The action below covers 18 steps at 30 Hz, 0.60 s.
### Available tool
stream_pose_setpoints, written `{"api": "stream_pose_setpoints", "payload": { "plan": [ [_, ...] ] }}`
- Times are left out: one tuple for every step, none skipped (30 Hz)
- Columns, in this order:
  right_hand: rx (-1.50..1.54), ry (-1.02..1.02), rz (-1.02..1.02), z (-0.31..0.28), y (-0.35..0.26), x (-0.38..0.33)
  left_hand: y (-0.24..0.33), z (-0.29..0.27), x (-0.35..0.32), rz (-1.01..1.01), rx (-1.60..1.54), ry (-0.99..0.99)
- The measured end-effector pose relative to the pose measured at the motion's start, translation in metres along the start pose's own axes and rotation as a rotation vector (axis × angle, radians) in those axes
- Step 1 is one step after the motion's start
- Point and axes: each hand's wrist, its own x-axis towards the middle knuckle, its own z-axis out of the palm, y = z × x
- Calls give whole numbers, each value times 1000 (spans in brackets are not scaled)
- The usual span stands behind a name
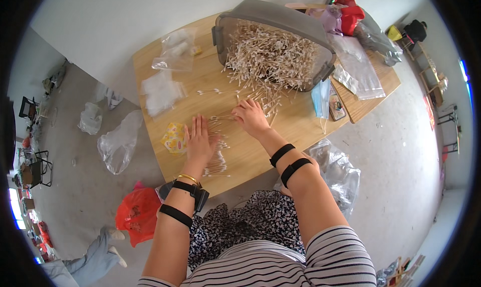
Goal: Arrange cotton swabs into rows and place them into a plastic container.
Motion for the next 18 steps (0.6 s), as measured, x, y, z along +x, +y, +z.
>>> {"api": "stream_pose_setpoints", "payload": {
  "plan": [
    [-10,-3,24,0,0,-1,-1,0,2,-13,4,-9],
    [-9,-2,24,1,-1,-1,-1,1,2,-13,5,-9],
    [7,32,4,3,-3,0,-1,1,3,-7,-4,-2],
    [22,66,-16,5,-6,1,-1,2,3,0,-13,5],
    [23,68,-12,8,-9,2,0,2,3,3,-12,3],
    [40,76,-9,12,-14,4,0,3,1,4,-19,9],
    [56,83,-7,14,-17,4,-1,3,-1,5,-27,14],
    [60,83,-5,13,-18,5,-2,4,-1,5,-24,12],
    [47,72,7,14,-18,6,-3,4,-2,19,-64,20],
    [33,60,20,14,-17,7,-3,5,-2,33,-104,29],
    [32,59,21,13,-15,6,-3,6,-3,33,-105,28],
    [19,90,39,12,-12,4,-3,5,-4,45,-112,28],
    [6,121,57,10,-8,2,-3,5,-4,56,-120,28],
    [6,118,58,9,-5,0,-3,5,-5,55,-121,27],
    [-16,122,82,7,-3,-1,-3,6,-5,66,-165,56],
    [-36,126,106,6,-2,0,-4,7,-6,77,-208,85],
    [-34,125,104,8,-3,2,-6,7,-6,74,-206,85],
    [-58,145,99,10,-3,4,-5,6,-5,96,-230,93]
  ]
}}
